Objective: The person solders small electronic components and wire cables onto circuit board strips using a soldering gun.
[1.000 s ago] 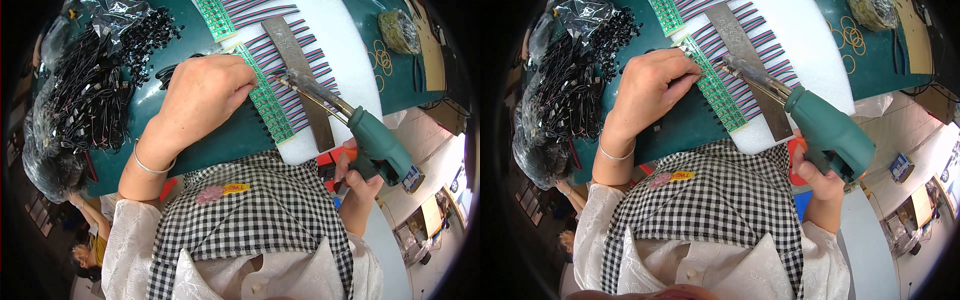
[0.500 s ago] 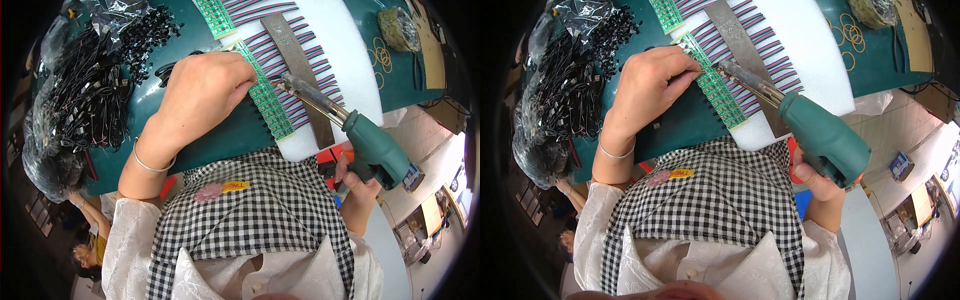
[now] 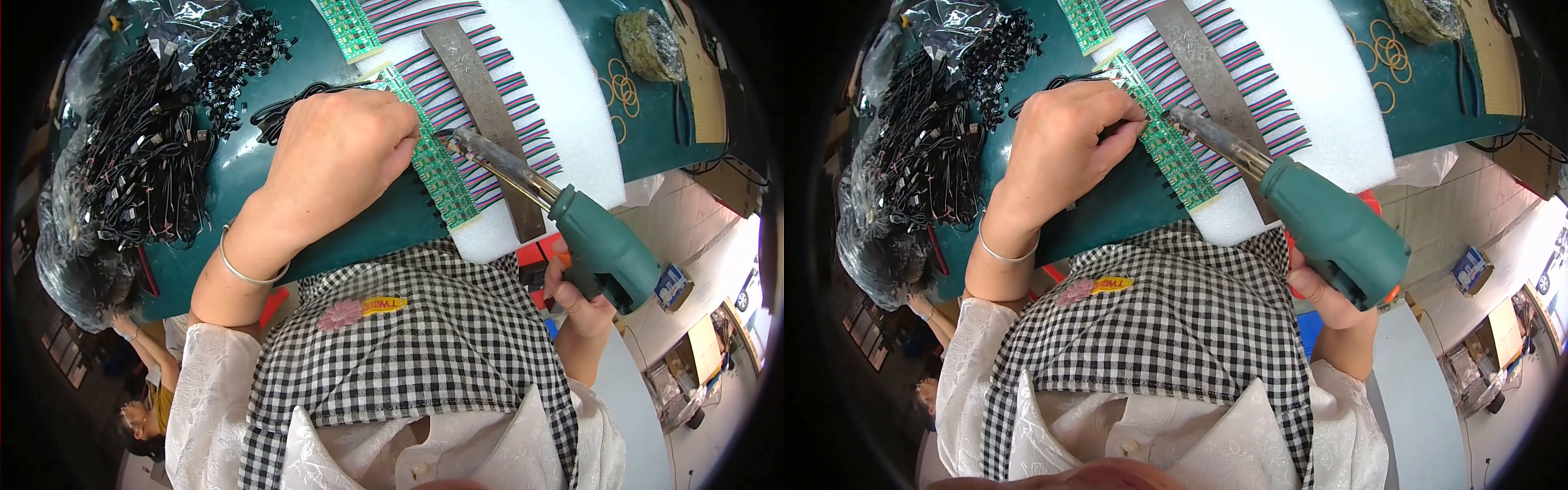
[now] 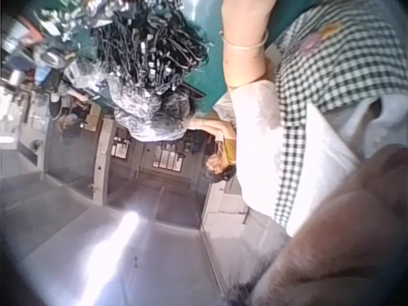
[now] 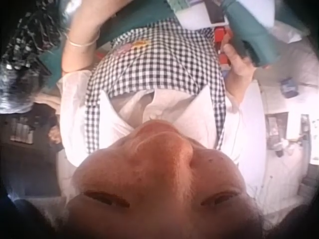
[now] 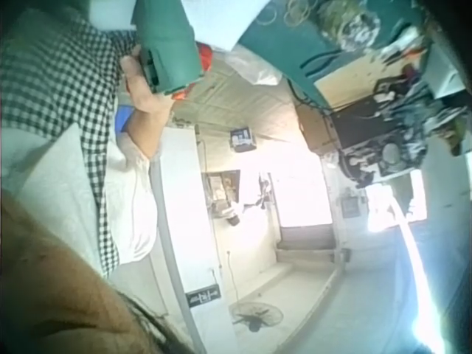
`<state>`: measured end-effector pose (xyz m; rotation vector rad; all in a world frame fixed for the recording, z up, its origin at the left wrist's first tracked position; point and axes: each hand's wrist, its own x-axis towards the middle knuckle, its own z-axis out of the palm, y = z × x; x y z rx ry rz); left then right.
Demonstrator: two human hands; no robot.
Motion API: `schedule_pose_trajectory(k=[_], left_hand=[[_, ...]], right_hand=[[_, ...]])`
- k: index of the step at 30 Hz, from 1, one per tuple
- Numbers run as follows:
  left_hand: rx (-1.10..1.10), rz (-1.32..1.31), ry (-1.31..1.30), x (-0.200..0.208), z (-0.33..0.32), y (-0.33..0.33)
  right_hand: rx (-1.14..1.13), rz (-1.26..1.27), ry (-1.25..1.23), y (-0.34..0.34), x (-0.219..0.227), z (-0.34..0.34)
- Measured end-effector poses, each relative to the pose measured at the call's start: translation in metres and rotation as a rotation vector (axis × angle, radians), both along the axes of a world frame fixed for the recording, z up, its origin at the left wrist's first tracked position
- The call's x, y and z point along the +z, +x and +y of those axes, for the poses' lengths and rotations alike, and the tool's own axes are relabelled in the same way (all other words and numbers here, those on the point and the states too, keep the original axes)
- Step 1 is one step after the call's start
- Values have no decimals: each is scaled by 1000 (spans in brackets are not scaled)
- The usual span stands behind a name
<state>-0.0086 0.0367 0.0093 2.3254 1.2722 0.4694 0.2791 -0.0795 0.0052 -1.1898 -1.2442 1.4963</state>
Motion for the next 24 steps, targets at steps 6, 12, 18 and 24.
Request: schedule_pose_trajectory(k=[6, 12, 18, 24], left_hand=[[7, 14, 15, 0, -1, 2], [24, 29, 17, 1, -3, 4], [86, 38, 33, 0, -7, 9], [86, 63, 31, 2, -8, 8]], right_hand=[[31, 34, -30, 1, -3, -3], [81, -62, -26, 4, -4, -3], [135, -140, 15, 10, -10, -7], [-220, 204, -99, -13, 14, 6]])
